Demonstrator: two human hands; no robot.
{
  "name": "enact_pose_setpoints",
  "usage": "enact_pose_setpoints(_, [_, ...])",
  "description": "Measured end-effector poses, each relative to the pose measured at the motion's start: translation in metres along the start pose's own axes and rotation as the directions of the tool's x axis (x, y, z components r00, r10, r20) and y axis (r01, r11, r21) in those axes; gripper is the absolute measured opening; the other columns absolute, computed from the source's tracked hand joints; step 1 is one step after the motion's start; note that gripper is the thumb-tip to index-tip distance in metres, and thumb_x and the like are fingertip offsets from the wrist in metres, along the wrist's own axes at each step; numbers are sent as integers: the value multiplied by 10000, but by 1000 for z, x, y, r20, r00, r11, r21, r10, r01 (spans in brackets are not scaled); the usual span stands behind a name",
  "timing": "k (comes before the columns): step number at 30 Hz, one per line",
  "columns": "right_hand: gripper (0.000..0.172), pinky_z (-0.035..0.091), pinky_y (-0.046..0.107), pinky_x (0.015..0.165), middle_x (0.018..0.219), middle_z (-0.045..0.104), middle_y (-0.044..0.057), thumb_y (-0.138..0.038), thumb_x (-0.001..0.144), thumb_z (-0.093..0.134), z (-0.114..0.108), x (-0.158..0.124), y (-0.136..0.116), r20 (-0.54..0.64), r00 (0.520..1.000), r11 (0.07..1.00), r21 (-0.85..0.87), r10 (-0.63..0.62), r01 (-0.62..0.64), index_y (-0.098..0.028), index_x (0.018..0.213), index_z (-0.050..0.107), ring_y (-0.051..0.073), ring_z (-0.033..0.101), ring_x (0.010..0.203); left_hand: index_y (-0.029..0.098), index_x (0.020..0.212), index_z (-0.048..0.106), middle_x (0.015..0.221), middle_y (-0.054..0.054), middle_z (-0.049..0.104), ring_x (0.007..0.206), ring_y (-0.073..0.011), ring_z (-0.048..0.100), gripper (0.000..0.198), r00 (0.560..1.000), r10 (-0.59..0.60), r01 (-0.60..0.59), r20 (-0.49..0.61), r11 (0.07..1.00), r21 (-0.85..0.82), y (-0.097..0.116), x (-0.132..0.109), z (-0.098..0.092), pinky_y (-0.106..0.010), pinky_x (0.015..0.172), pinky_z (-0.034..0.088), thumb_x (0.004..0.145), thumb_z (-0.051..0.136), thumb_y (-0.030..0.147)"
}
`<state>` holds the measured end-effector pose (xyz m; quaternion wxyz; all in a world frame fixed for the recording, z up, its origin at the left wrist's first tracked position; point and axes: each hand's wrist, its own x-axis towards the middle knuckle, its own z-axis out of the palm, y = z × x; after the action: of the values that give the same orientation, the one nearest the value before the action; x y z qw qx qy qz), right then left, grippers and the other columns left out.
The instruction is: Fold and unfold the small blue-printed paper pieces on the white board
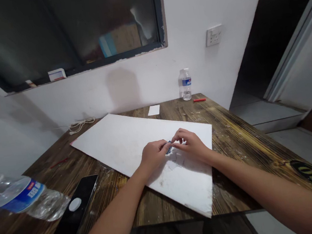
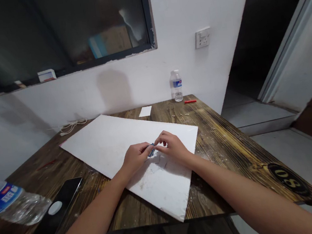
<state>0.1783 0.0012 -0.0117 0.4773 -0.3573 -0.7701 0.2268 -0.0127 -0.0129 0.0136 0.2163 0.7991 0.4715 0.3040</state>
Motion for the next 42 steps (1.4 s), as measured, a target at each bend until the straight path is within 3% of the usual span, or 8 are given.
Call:
enact_pose_setpoints(7, [149, 422, 267, 595, 754, 586, 18, -329, 825, 674, 3, 0, 7, -1, 998, 998, -11, 66, -66, -189, 774, 683, 132, 533, 653, 195, 686, 641, 649, -14, 625, 615, -150, 512, 353, 1000, 24, -18, -20, 967, 255, 3, -2, 0, -273, 574, 250, 911, 463, 399])
enact_pose_setpoints(14, [165, 393, 250, 578, 710, 588, -5, -329, 823, 634, 8, 0, 13, 108, 972, 973, 79, 209, -218, -181, 751, 623, 125, 509, 629, 203, 698, 650, 668, -22, 638, 625, -160, 518, 338, 999, 41, -35, -14, 954, 297, 1, -2, 0, -275, 576, 239, 913, 458, 379])
enact_pose_setpoints(24, [135, 387, 266, 646, 764, 538, 8, -219, 884, 557, 3, 1, 5, 112, 994, 999, -52, 9, -3, -184, 754, 573, 140, 507, 710, 198, 711, 667, 658, -15, 637, 622, -154, 514, 351, 999, 37, -35, -4, 982, 186, 2, -1, -1, -273, 581, 263, 907, 466, 410])
enact_pose_setpoints(34, [78, 395, 244, 589, 781, 538, 8, -228, 865, 603, 2, 0, 3, 128, 992, 999, -29, -11, 15, -187, 799, 606, 125, 496, 668, 204, 749, 691, 675, -24, 652, 643, -164, 527, 327, 999, 38, -40, 13, 988, 150, 1, 0, -2, -280, 597, 288, 899, 467, 389])
enact_pose_setpoints(42, [97, 403, 257, 619, 796, 571, 25, -203, 878, 584, -4, 3, 4, 175, 983, 994, -78, -56, 71, -183, 797, 632, 136, 524, 691, 214, 763, 685, 703, -35, 662, 650, -172, 537, 336, 995, 96, -99, 25, 953, 288, -3, 0, -1, -279, 592, 259, 923, 459, 405])
